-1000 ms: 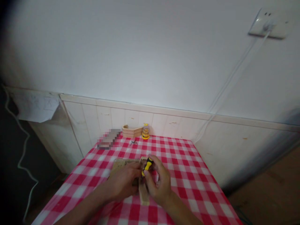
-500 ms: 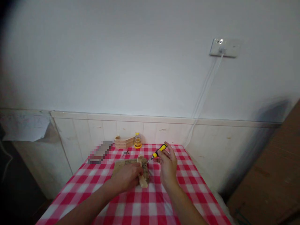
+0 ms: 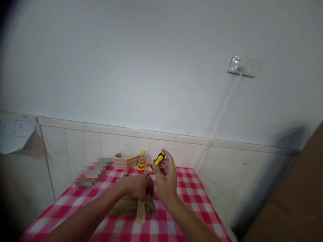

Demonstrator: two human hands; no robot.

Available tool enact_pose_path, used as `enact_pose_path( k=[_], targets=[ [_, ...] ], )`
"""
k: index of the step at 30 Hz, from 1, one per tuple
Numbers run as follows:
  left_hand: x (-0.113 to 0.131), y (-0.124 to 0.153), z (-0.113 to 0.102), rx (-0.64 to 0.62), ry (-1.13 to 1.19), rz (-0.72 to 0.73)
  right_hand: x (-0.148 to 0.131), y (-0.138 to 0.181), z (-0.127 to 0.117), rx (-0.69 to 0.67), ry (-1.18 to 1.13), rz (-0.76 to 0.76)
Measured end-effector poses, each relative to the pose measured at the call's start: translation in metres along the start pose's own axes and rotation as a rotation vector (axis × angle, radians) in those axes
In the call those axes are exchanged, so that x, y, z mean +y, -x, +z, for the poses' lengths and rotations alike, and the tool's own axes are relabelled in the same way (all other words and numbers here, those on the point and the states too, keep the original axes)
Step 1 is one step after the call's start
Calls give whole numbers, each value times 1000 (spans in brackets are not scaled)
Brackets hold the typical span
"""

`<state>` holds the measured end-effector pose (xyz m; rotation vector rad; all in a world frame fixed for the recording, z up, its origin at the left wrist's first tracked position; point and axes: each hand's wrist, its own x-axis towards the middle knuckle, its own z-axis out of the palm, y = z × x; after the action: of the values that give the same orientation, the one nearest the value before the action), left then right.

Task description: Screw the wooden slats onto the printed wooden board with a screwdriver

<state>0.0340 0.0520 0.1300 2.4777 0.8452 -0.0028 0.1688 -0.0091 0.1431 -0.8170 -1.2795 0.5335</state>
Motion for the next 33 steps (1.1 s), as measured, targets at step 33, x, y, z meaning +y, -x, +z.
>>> enact_pose_path(
  k=[33],
  targets=[
    [-53,38,81,545,401,101,108,70,-12,-278,336,-229]
  ],
)
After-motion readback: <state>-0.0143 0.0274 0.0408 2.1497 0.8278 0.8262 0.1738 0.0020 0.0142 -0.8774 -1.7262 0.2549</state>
